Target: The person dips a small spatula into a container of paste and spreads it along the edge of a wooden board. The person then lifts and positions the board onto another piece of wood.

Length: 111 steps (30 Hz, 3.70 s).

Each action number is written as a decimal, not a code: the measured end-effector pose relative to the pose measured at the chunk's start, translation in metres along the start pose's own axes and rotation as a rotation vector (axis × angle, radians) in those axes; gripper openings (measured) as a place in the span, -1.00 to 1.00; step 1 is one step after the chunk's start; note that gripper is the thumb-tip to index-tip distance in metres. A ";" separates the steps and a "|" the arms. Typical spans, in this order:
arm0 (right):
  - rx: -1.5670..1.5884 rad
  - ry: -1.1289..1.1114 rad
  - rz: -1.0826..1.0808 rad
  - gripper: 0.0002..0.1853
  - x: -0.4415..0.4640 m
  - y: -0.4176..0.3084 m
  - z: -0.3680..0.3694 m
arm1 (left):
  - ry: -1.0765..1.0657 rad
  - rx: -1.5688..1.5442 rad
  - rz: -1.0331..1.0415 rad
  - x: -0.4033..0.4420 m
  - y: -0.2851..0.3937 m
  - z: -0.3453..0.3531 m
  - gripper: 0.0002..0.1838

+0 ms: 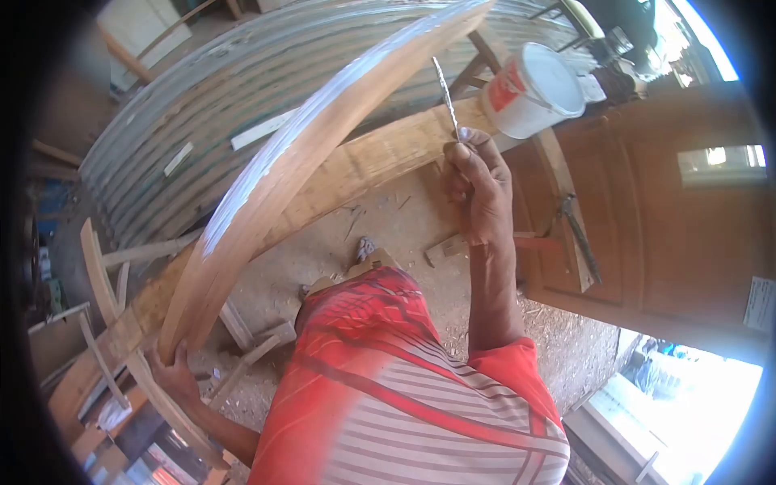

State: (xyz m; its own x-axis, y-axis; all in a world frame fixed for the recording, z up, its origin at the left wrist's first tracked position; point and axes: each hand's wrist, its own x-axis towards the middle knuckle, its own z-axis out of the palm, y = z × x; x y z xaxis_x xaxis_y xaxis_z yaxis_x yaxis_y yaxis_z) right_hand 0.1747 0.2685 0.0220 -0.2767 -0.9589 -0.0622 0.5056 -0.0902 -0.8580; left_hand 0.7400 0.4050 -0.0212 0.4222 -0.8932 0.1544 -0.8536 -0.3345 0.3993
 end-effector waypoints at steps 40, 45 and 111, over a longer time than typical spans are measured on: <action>-1.904 -0.584 0.308 -0.69 0.272 -0.203 -0.188 | 0.109 0.095 -0.120 -0.007 0.039 0.004 -0.34; -1.708 -0.157 0.307 -0.69 0.229 -0.246 -0.213 | 0.127 0.119 -0.086 -0.009 0.027 0.005 -0.33; -1.394 0.171 -0.441 -0.77 -0.091 0.054 0.124 | -0.025 -0.602 0.253 -0.012 -0.032 0.017 -0.50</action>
State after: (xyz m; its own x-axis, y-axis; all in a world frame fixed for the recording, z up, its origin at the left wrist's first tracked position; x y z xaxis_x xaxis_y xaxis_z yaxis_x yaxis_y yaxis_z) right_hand 0.3283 0.3177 0.0441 -0.3370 -0.8717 0.3559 -0.7949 0.0609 -0.6036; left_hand 0.7574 0.4210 -0.0517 0.2170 -0.9316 0.2916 -0.6022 0.1074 0.7911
